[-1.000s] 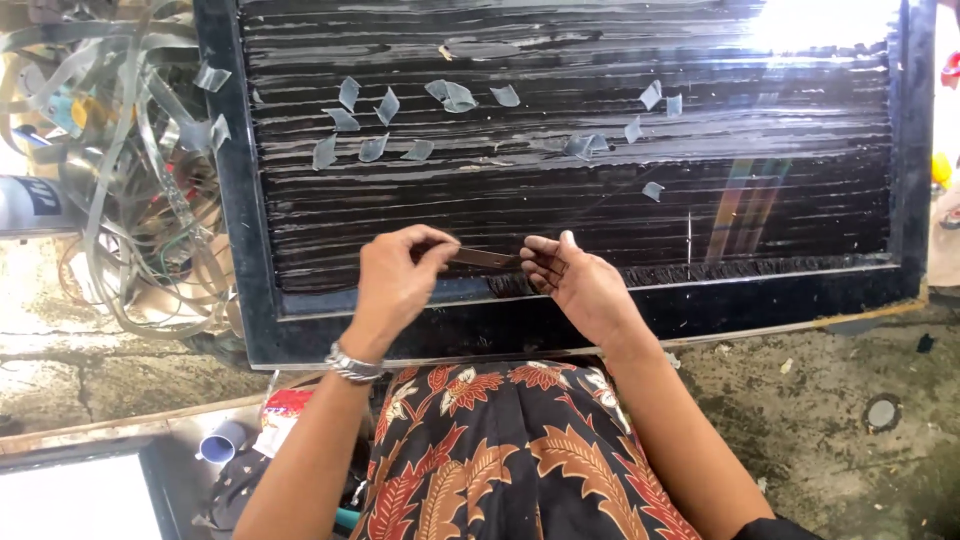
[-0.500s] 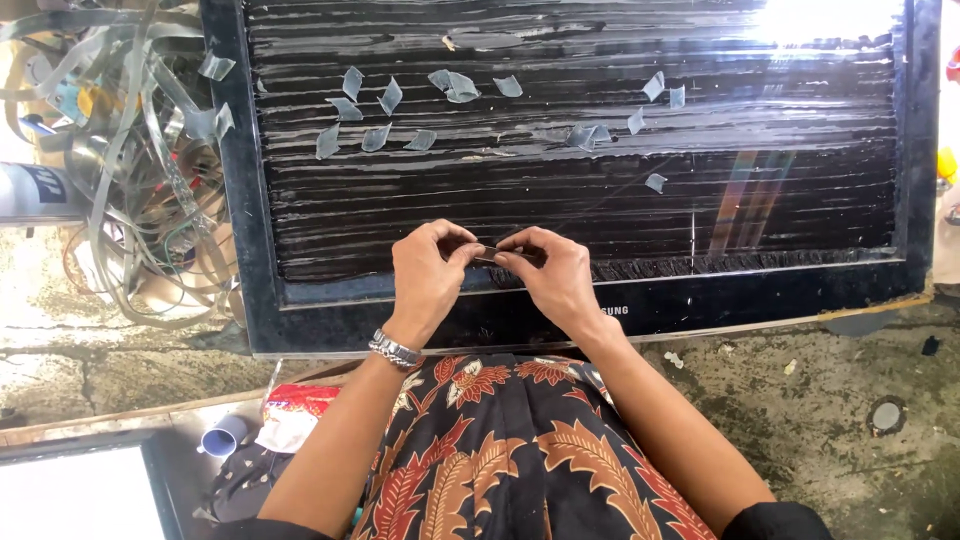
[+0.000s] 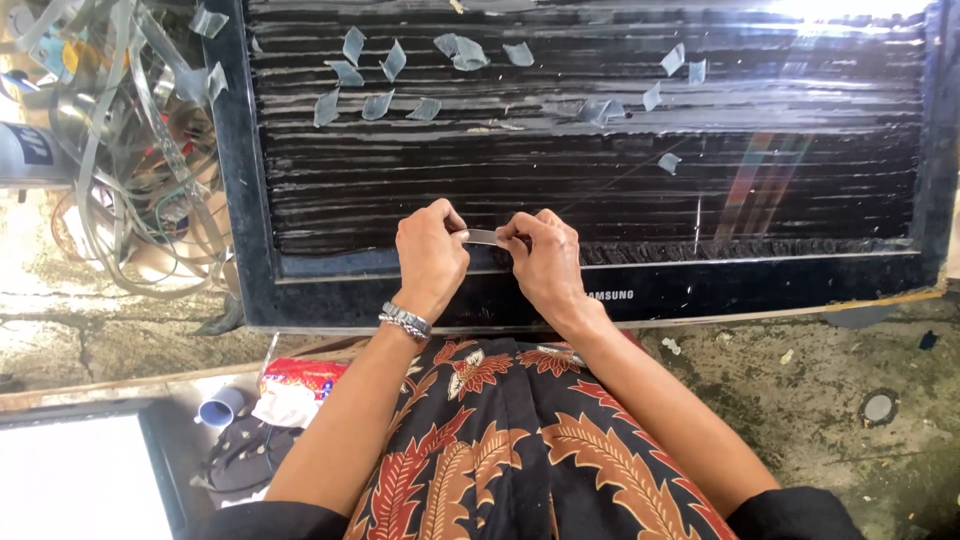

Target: Using a razor blade to manually scrape off the polarizing film from a television screen.

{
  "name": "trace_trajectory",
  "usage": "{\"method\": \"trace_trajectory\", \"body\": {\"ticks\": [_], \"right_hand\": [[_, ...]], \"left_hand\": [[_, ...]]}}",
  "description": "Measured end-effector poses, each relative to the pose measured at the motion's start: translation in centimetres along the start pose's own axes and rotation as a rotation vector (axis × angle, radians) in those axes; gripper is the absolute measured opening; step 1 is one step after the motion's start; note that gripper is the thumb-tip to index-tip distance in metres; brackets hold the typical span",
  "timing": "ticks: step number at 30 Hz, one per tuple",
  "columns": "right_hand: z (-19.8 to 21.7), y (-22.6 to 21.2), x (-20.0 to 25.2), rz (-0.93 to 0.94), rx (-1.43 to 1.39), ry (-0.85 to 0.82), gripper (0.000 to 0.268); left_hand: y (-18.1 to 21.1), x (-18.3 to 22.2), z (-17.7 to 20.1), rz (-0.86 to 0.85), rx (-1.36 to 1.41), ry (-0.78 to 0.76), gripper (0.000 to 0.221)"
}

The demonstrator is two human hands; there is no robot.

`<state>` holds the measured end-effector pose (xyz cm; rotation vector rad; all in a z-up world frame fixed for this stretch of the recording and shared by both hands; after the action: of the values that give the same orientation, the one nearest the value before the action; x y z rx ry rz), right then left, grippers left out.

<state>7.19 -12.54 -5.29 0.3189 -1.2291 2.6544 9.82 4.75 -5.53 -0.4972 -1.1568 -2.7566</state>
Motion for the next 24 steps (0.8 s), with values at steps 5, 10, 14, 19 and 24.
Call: {"method": "trace_trajectory", "body": {"ticks": [5,10,14,19,24], "right_hand": [[-0.2,-0.2,0.4,0.086,0.012,-0.031,0.012],[-0.1,0.5,0.4,0.047,0.001,-0.093,0.012],[-0.2,0.8,1.0,0.021,-0.029,-0.128,0.012],[0.7,0.8,1.5,0.089,-0.012,-0.173,0.011],[2.1,-0.4,2.2,0.193,-0.063,-0.169,0.013]], "left_hand": [[-1.7,0.2,-1.4,0.037,0.031,-0.065,0.009],[-1.8,0.1,-2.0,0.055,-0.031,-0.082,0.011],[-2.4,1.0,-2.7,0.003,0.03,-0.085,0.01],[-3.0,2.6,-3.8,0.009,0.071,-0.066,0.01],[-1.2,3.6,-2.0,-0.004,0.02,-0.093,0.009]]}}
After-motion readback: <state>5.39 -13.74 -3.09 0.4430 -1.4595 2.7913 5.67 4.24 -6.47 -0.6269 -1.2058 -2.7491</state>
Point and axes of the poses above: each hand's wrist, its own x-axis away from the middle knuckle, its own z-axis out of the back of the hand, y = z × x, the point moved 7 cm from there along -x, towards the middle knuckle, and after that the axes turned 2 degrees about -z, right-handed, at the moved point
